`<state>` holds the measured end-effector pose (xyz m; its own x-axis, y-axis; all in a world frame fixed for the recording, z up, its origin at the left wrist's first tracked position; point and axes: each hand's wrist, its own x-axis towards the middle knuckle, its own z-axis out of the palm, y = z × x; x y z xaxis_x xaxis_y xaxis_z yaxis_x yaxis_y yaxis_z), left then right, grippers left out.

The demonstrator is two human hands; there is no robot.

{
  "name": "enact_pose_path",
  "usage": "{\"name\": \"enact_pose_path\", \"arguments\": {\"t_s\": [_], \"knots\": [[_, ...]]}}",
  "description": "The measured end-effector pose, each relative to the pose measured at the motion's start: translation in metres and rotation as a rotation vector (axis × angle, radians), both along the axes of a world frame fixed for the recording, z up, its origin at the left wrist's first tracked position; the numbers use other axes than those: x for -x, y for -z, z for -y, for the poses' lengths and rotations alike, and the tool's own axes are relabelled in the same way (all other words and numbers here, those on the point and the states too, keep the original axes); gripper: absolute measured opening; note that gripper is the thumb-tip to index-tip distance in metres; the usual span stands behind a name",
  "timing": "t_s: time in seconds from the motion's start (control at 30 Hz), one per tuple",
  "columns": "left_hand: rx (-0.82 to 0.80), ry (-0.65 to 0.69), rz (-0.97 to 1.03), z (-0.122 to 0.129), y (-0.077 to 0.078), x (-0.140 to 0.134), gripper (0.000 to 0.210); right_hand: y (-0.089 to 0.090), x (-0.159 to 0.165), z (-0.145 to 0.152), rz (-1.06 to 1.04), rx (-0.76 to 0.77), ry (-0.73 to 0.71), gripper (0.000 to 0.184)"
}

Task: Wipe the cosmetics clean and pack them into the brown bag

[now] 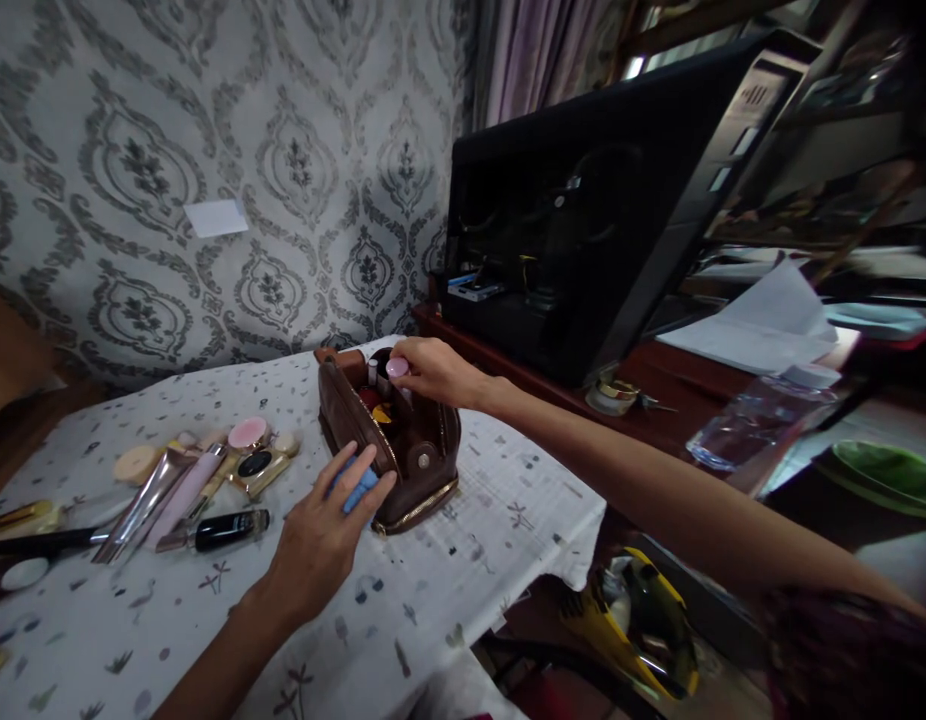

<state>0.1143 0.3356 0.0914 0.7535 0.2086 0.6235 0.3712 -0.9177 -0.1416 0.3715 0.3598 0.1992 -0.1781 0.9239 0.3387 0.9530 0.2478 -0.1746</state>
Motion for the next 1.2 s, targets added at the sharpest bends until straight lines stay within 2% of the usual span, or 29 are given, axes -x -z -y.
{"name": "enact_pose_path", "arguments": {"t_s": [0.1,0.23,0.43,0.63,0.8,1.03,1.13,1.2], "knots": [[-0.028,0.001,-0.004,0.000,-0.001,-0.001,0.062,0.000,0.002,-0.012,0.197,0.051,0.050,0.017],[-0.032,-0.001,-0.004,-0.001,0.001,0.000,0.062,0.002,0.005,-0.023,0.356,0.098,0.099,0.023],[-0.029,-0.003,-0.015,-0.002,0.003,0.001,0.069,0.005,0.004,-0.039,0.384,0.144,0.118,0.028],[-0.047,0.002,-0.013,-0.003,0.003,0.001,0.067,0.009,0.001,-0.044,0.474,0.107,0.060,0.023],[-0.040,0.007,-0.046,-0.003,0.003,0.002,0.068,0.013,0.001,-0.044,0.589,0.113,0.000,0.028],[-0.040,-0.006,-0.061,-0.005,0.007,0.002,0.076,0.011,0.003,-0.046,0.579,0.119,-0.024,0.027],[-0.055,-0.005,-0.048,-0.006,0.008,0.002,0.075,0.010,-0.002,-0.048,0.466,0.084,-0.011,0.026],[-0.075,-0.007,-0.036,-0.006,0.009,0.002,0.074,0.011,-0.007,-0.049,0.329,0.026,0.049,0.025]]}}
